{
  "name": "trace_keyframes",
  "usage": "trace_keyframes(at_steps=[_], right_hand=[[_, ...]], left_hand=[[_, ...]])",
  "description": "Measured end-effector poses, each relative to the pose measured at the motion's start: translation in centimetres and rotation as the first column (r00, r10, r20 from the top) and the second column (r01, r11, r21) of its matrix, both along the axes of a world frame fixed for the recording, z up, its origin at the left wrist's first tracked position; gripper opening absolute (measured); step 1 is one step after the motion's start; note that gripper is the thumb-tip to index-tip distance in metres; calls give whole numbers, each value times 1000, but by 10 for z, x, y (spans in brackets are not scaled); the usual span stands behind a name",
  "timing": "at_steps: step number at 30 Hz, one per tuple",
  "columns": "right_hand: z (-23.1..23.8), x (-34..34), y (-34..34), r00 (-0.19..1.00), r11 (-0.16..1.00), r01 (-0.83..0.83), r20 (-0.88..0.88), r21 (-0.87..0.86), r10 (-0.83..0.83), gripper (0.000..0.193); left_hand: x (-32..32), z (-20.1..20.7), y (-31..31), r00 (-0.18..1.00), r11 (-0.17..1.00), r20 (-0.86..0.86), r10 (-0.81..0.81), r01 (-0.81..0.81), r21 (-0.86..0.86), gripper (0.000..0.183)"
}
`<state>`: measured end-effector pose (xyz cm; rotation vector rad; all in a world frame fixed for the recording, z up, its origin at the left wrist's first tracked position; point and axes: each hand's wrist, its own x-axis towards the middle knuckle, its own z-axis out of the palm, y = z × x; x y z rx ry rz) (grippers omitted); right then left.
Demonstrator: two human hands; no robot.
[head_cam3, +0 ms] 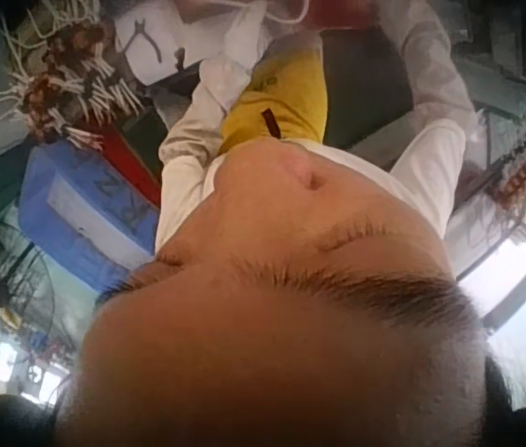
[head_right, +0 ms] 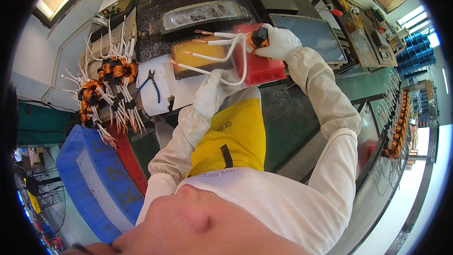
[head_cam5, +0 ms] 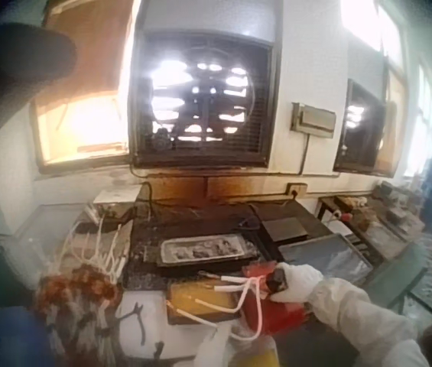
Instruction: Manually assembling and preparing copper-wound induction coils by applying tape and insulating sleeves on a workbench.
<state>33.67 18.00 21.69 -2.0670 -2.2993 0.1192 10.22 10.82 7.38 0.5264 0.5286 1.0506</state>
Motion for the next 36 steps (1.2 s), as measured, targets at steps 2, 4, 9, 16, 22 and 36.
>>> trace_keyframes(at_steps=[2, 4, 9, 16, 22, 36], right_hand=[[0, -2, 5, 999, 999, 26, 20, -25, -25, 78], [2, -3, 12, 998, 994, 53, 30, -91, -51, 83], [3, -4, 20, 996, 994, 28, 90, -107, -19, 87], [5, -21, 36, 976, 993, -47, 208, -105, 69, 82], [13, -39, 40, 953, 984, -48, 288, -170, 97, 78], [18, -57, 45, 927, 975, -90, 341, -203, 157, 82]], left_hand=[[-1, 4, 6, 988, 991, -83, 129, -131, -17, 37], [-3, 10, 12, 980, 983, -75, 184, -183, 16, 40], [-2, 25, 10, 972, 982, -162, 171, -153, 114, 56], [0, 10, 1, 917, 959, -333, 221, -141, 248, 61], [-1, -5, 0, 869, 930, -403, 286, -150, 337, 57], [-7, -20, 5, 913, 935, -301, 274, -180, 305, 56]])
